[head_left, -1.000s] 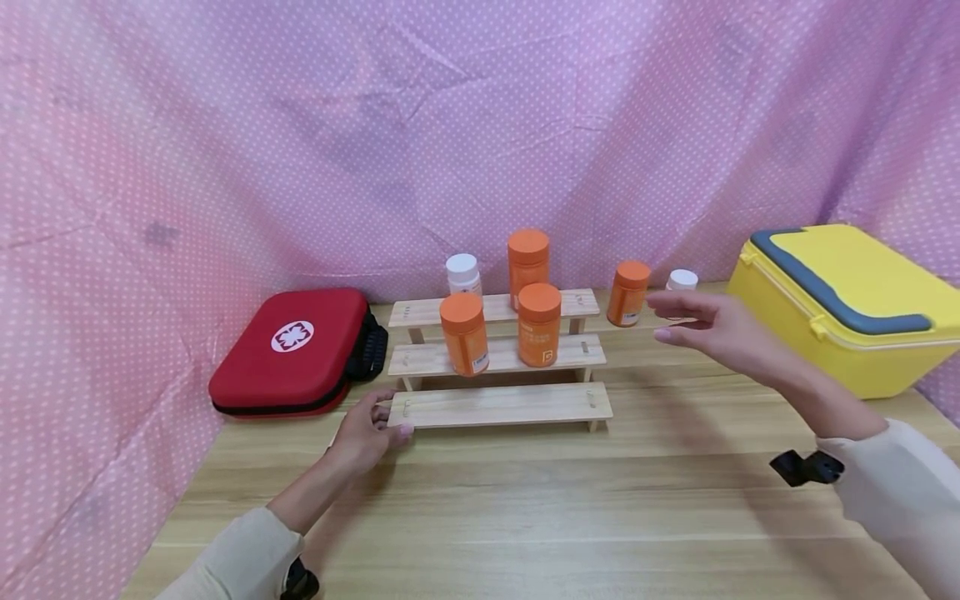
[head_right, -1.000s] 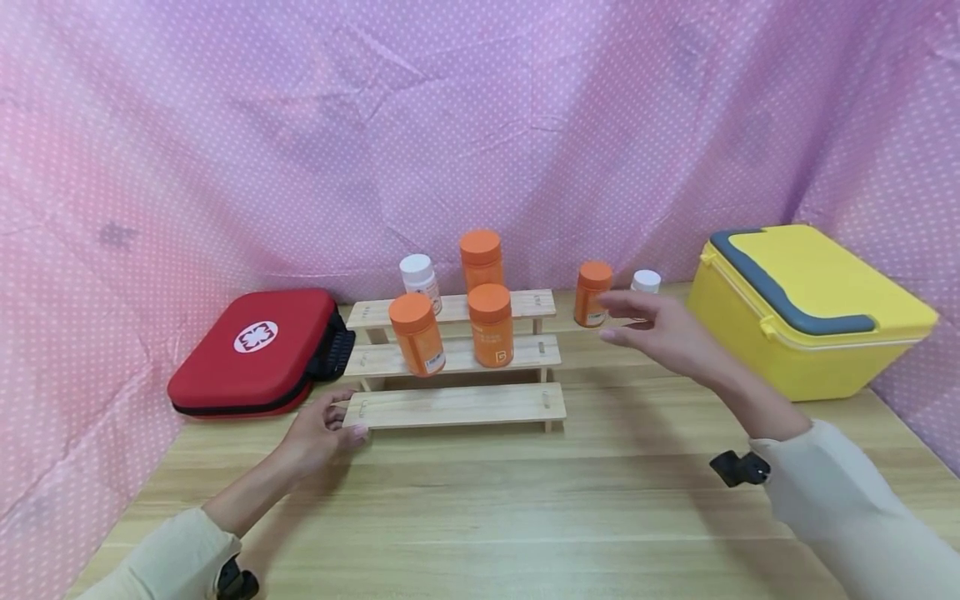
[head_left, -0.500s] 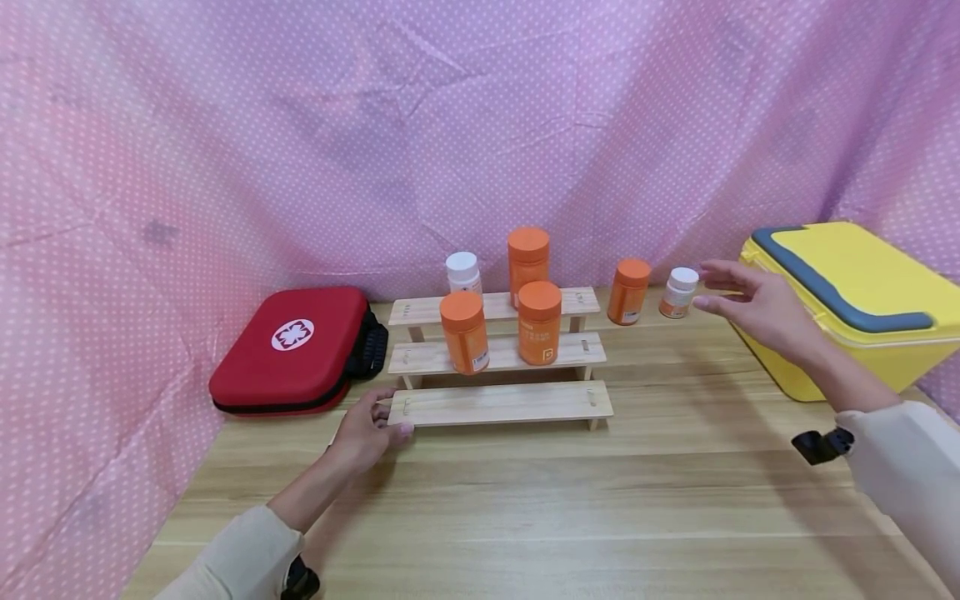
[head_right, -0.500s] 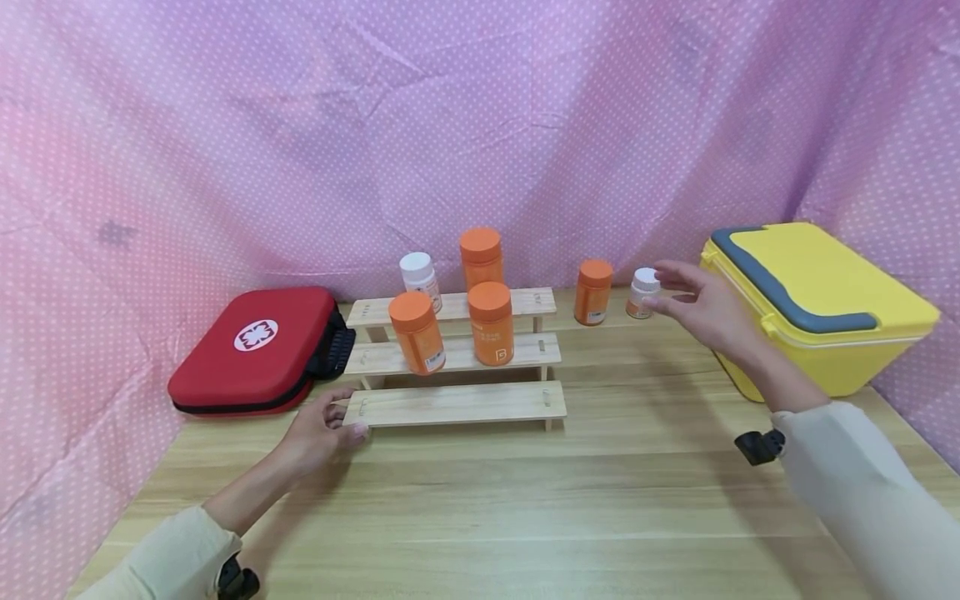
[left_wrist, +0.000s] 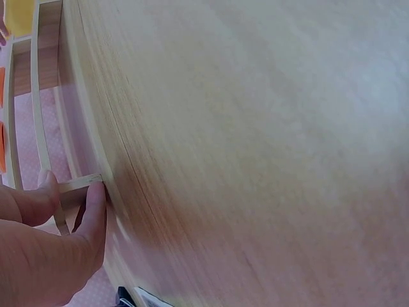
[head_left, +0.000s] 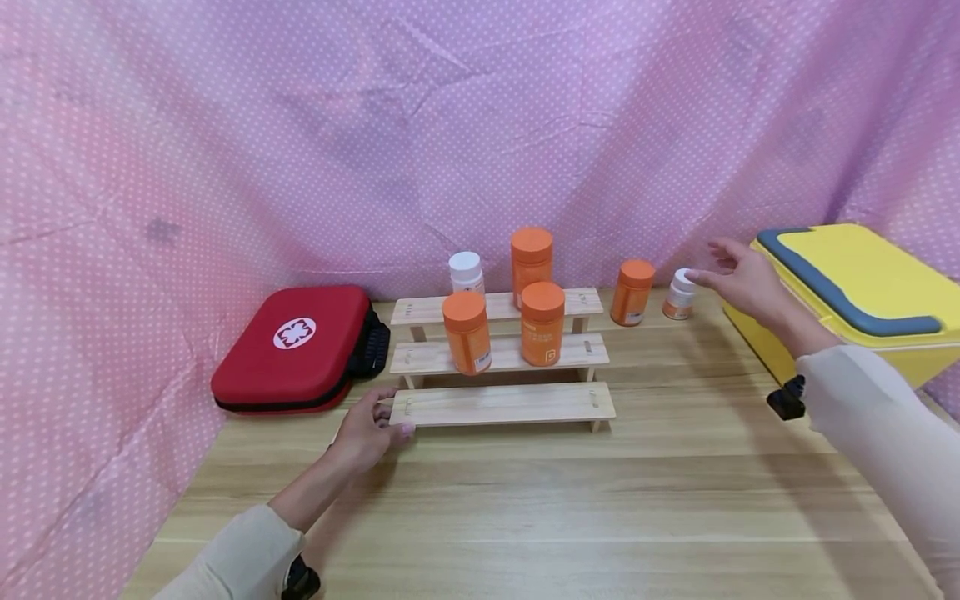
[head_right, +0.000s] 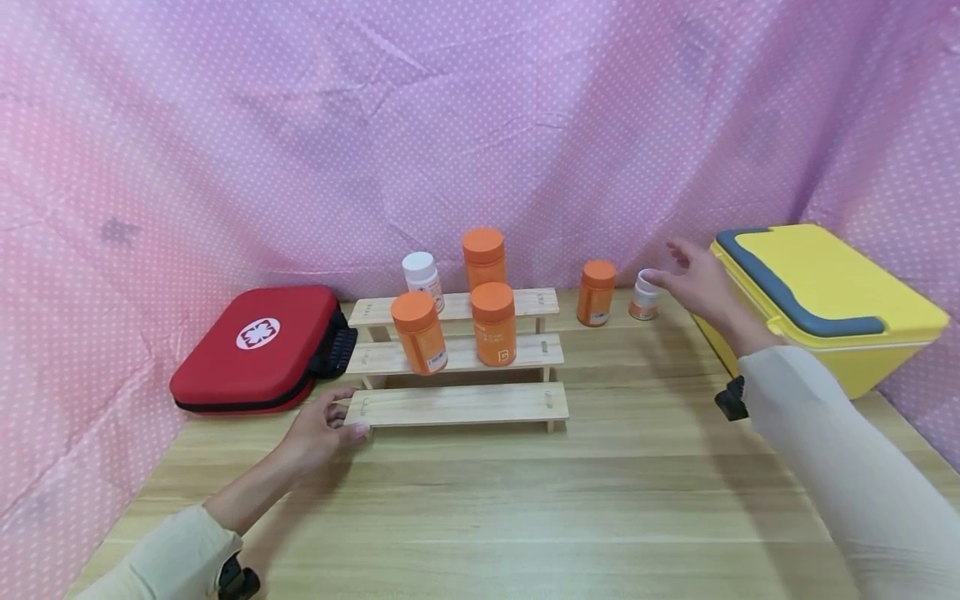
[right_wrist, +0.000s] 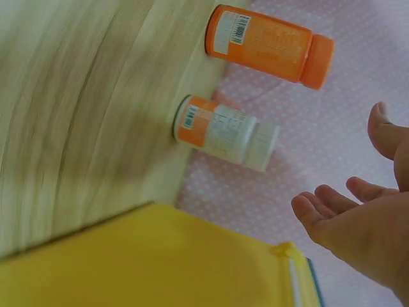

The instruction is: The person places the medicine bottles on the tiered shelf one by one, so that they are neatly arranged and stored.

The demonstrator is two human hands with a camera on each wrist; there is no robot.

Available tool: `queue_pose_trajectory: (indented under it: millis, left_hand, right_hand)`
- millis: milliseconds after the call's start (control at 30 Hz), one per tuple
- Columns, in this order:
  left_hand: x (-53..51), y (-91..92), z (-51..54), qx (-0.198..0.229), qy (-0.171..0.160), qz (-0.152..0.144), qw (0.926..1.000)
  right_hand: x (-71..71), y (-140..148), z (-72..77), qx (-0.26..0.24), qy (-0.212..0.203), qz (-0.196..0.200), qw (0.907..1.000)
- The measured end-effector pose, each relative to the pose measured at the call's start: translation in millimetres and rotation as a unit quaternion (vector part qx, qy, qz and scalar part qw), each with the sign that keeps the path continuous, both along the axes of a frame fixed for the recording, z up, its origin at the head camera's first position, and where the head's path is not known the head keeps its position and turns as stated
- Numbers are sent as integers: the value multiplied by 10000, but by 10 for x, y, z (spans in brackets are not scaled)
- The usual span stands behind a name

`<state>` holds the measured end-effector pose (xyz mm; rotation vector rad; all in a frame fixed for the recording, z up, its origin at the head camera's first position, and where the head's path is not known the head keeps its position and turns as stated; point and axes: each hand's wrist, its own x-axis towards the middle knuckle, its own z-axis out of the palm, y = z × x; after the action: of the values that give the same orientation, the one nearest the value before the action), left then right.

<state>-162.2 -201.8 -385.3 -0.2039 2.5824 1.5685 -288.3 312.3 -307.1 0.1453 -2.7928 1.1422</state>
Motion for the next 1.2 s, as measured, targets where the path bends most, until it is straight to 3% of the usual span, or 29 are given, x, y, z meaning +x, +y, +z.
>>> queue_pose_trajectory:
  millis: [267,467,733,1000,1200]
  left_hand:
    - [11,1,11,-46,-24,4,10000]
    - [10,2,14,-110,-30,15,9999]
    - [-5,9,6,-90,-55,52,9999]
    - [-12,1,-1,-165,-35,67,9998]
    - [-6,2,1,-203,-44,42,9998]
  right_hand:
    - [-237,19,-181,44,-467,16,9989]
    - [-331,86,-323,40,-749,39,9972]
    - [-402,76,-479,116,-353,232,9990]
    - [-405,42,-522,-18,-500,194,9986]
    - [-376,37,-536,-50,-384,194,9991]
